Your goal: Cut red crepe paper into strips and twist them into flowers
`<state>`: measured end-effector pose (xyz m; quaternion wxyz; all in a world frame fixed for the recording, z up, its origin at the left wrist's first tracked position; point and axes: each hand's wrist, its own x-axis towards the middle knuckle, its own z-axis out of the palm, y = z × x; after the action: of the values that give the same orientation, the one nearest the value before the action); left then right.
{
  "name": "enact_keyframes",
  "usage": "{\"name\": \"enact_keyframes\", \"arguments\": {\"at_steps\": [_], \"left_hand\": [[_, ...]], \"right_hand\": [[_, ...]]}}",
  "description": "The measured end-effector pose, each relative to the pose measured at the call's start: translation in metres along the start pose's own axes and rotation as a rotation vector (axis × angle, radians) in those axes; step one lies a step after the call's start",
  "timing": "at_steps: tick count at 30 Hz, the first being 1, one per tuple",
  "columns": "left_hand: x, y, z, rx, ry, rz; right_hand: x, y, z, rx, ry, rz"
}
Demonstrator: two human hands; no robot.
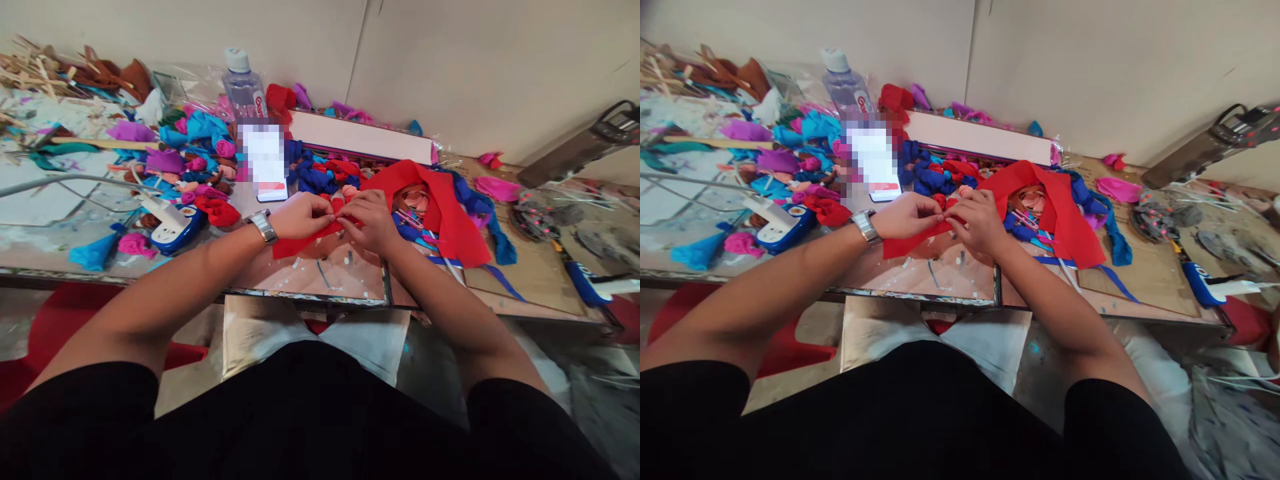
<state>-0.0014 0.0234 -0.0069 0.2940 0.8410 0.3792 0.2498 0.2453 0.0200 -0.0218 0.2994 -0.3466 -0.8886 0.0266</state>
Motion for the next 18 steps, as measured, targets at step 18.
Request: {"name": "enact_keyframes", "arguments": {"at_steps": [18], "left_hand": [[-0.0038, 0.0059, 0.0077, 0.487, 0.125, 0.111]], "right_hand": [[0.0006, -0.0044, 0.0034, 0.069, -0.023, 0.147]]}}
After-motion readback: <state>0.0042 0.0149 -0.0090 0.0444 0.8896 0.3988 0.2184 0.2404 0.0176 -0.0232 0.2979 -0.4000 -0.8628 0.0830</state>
